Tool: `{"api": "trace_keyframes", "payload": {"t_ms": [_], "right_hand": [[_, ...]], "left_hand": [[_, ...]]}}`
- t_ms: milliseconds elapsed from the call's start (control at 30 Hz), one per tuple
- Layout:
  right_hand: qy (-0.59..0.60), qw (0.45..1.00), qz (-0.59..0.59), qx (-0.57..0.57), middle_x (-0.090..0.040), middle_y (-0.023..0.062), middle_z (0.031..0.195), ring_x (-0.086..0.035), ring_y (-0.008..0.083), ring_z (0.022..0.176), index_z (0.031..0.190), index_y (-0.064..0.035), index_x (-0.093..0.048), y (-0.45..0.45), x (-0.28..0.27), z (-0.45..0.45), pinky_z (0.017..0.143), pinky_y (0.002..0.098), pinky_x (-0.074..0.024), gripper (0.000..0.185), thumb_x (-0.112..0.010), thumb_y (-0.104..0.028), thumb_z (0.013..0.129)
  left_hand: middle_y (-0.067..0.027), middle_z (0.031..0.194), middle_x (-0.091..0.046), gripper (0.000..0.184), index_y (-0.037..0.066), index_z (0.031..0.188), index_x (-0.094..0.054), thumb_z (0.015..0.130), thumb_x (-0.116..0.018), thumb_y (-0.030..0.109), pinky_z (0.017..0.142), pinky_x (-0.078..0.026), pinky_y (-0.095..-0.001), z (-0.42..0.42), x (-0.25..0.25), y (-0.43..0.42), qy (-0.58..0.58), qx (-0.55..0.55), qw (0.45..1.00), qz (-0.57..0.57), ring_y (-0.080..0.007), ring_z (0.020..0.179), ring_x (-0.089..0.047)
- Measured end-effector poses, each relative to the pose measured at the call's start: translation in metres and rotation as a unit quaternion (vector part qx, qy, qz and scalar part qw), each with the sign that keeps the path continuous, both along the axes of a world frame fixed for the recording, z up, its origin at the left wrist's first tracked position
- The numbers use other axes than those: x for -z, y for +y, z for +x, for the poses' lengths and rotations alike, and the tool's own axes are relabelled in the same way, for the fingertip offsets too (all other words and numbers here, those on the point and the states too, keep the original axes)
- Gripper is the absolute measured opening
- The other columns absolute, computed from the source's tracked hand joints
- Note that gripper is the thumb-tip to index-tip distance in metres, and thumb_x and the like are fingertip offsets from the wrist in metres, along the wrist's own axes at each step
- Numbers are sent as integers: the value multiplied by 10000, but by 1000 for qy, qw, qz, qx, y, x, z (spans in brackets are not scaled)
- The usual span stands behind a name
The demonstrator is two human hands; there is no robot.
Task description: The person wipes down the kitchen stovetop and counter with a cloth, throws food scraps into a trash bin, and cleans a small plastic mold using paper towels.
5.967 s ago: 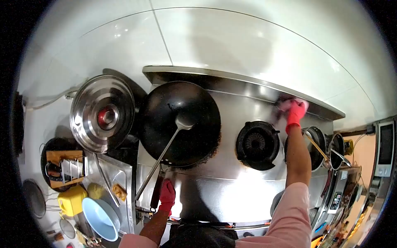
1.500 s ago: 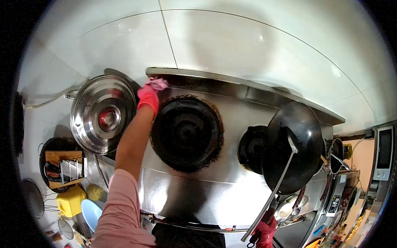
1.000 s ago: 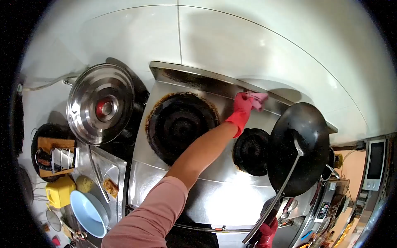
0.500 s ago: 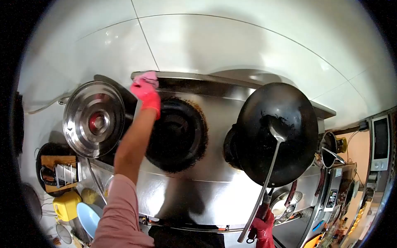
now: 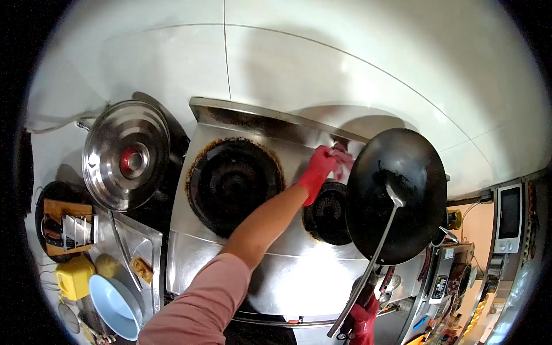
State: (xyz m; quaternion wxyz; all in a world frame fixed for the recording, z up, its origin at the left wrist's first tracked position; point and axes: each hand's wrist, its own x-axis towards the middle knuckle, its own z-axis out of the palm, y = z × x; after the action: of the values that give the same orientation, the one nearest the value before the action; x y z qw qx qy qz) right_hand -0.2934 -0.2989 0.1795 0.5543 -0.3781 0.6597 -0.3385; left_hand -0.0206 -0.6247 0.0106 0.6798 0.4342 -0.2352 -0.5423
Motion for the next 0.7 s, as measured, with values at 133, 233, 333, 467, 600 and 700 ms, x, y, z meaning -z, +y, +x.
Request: {"api": "trace_keyframes", "payload": {"t_ms": [133, 233, 333, 467, 600, 700], "right_hand": [[16, 999, 12, -44, -601, 44, 786, -608, 181, 572, 1121, -6, -567, -5, -9, 32, 493, 290, -506, 552, -756, -193, 638], [-45, 993, 85, -71, -598, 82, 752, -603, 217, 494, 1038, 6, -549, -1, 1, 55, 449, 321, -509, 383, -688, -58, 686], [-51, 984, 110, -134, -624, 79, 757, -628, 193, 528, 1046, 8, -572, 11, 13, 87, 460, 320, -511, 375, -728, -53, 710], [-43, 967, 93, -234, -625, 79, 757, -617, 187, 506, 1092, 20, -579, 37, 33, 132, 463, 325, -518, 383, -745, -75, 760], [-114, 949, 138, -260, -606, 78, 716, -595, 187, 476, 1117, 35, -563, 56, 44, 190, 452, 332, -501, 400, -721, -120, 784], [-131, 944, 132, -274, -585, 67, 682, -588, 188, 467, 1110, 16, -557, 63, 60, 225, 452, 330, -493, 371, -711, -125, 804]], "left_hand": [[-40, 939, -640, 207, 40, 1052, -595, 854, -642, 5, 739, -509, -314, 79, -26, 86, 103, 1, 995, -3, -151, 854, -610], [-8, 949, -632, 201, 50, 1062, -609, 868, -654, 24, 763, -496, -280, 154, -29, 185, -60, -144, 988, 14, -124, 857, -592], [13, 925, -626, 116, 74, 996, -610, 891, -638, 32, 776, -476, -262, 221, -78, 312, -107, -263, 958, 41, -104, 851, -580], [-5, 945, -613, 123, 56, 1024, -576, 911, -604, 16, 745, -464, -255, 259, -102, 452, -143, -381, 910, 77, -96, 833, -564], [-9, 862, -620, 118, 46, 981, -569, 894, -578, -33, 744, -472, -255, 263, -71, 550, -162, -394, 897, 119, -98, 767, -576], [-47, 826, -640, 96, 28, 963, -569, 874, -597, 4, 675, -490, -272, 249, -35, 591, -179, -340, 908, 165, -125, 746, -605]]}}
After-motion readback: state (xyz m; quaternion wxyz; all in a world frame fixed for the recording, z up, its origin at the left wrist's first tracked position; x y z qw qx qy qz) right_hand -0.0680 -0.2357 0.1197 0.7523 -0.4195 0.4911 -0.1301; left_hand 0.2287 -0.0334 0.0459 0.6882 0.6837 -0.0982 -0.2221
